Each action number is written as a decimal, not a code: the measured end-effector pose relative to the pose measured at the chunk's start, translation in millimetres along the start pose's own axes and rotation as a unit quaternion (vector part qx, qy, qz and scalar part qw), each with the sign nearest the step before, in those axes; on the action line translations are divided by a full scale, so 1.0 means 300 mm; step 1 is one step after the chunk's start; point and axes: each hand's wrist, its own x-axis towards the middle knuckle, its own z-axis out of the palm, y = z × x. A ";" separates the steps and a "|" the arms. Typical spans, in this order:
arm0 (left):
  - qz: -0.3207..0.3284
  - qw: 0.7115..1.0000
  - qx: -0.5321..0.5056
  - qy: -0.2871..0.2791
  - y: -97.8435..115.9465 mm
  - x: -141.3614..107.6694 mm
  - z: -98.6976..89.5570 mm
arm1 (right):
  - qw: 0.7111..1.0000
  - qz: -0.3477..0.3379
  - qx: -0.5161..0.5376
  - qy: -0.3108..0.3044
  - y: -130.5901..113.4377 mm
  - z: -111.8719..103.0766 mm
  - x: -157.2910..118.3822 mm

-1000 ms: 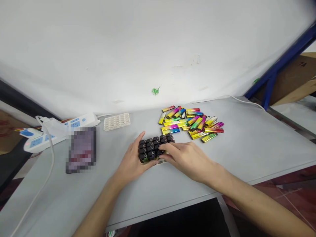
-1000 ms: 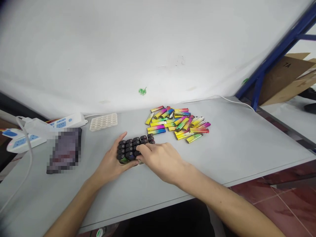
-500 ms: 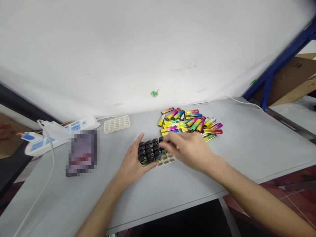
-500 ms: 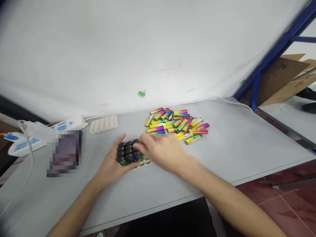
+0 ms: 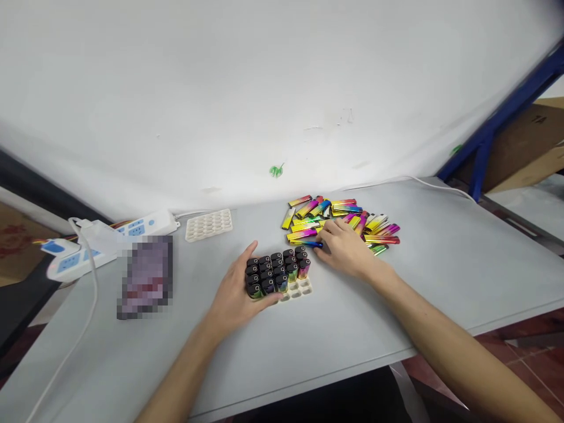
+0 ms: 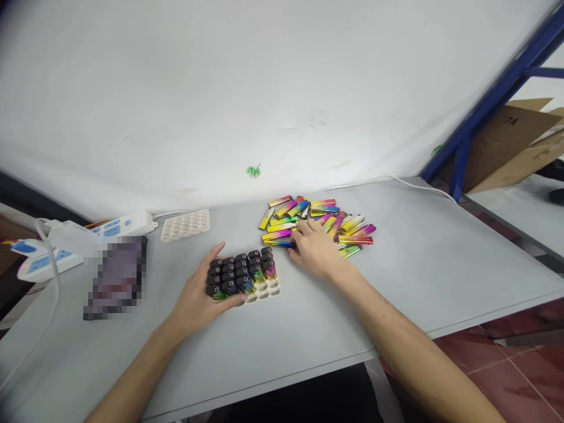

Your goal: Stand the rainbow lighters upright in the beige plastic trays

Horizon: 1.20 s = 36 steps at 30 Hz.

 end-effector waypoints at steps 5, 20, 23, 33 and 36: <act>-0.008 1.000 -0.001 0.001 0.001 -0.003 -0.005 | 0.948 0.094 0.297 0.060 -0.005 -0.046 -0.009; -0.015 1.000 0.015 -0.002 -0.005 -0.006 -0.013 | 0.747 0.248 0.614 -0.062 -0.106 -0.002 -0.011; -0.014 1.000 0.019 -0.001 -0.003 -0.006 -0.013 | 0.733 0.268 0.623 -0.053 -0.104 0.004 -0.010; -0.015 1.000 0.025 -0.002 -0.001 -0.007 -0.014 | 0.711 0.271 0.648 -0.013 -0.096 0.014 -0.009; -0.011 1.000 0.024 -0.003 -0.004 -0.006 -0.013 | 0.720 0.278 0.636 -0.015 -0.090 0.021 -0.010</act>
